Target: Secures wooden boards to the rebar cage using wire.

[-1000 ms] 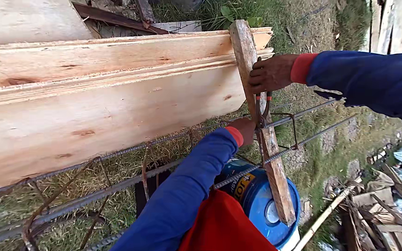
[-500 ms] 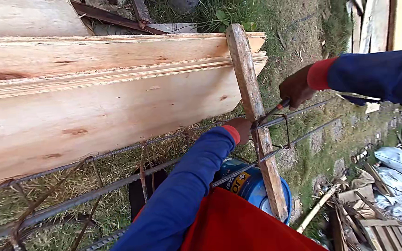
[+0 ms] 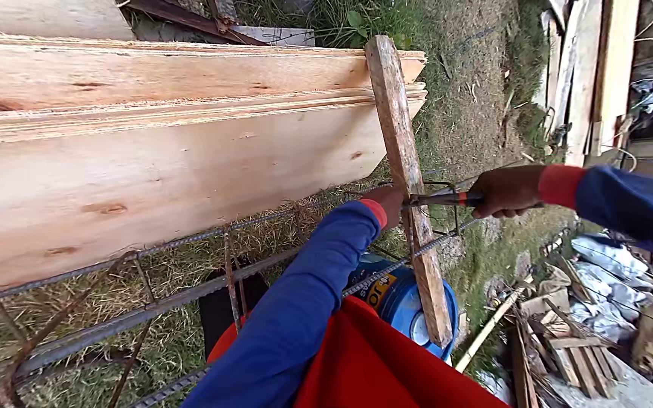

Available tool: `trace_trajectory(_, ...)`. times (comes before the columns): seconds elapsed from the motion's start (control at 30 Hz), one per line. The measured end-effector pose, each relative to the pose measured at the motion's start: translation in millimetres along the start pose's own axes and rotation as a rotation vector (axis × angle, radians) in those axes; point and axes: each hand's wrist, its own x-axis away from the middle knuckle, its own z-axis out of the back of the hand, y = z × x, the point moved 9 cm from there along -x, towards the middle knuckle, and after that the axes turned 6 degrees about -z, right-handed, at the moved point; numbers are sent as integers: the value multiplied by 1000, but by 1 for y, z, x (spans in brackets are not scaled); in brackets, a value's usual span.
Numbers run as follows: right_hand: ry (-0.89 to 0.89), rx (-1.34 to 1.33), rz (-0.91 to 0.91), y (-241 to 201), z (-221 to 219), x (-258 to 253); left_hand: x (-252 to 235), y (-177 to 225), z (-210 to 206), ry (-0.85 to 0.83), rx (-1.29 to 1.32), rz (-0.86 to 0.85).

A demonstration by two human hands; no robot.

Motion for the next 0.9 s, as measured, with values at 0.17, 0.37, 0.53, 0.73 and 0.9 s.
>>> trace_trajectory(0.17,171,242,83,-9,13,2,-2,-3,0,-3,14,16)
trace_trajectory(0.37,699,889,260,-43,57,51,-4,-4,-3,0,-2,12)
trace_trajectory(0.53,428,925,107,-72,75,49,-1,-1,-1,-11,-16,32)
trace_trajectory(0.73,1072,1359,898,-110,73,86,0,1,0,-4,-9,45)
trace_trajectory(0.9,1094,1396,1114,-148,88,77,1,-1,1,-17,-9,36)
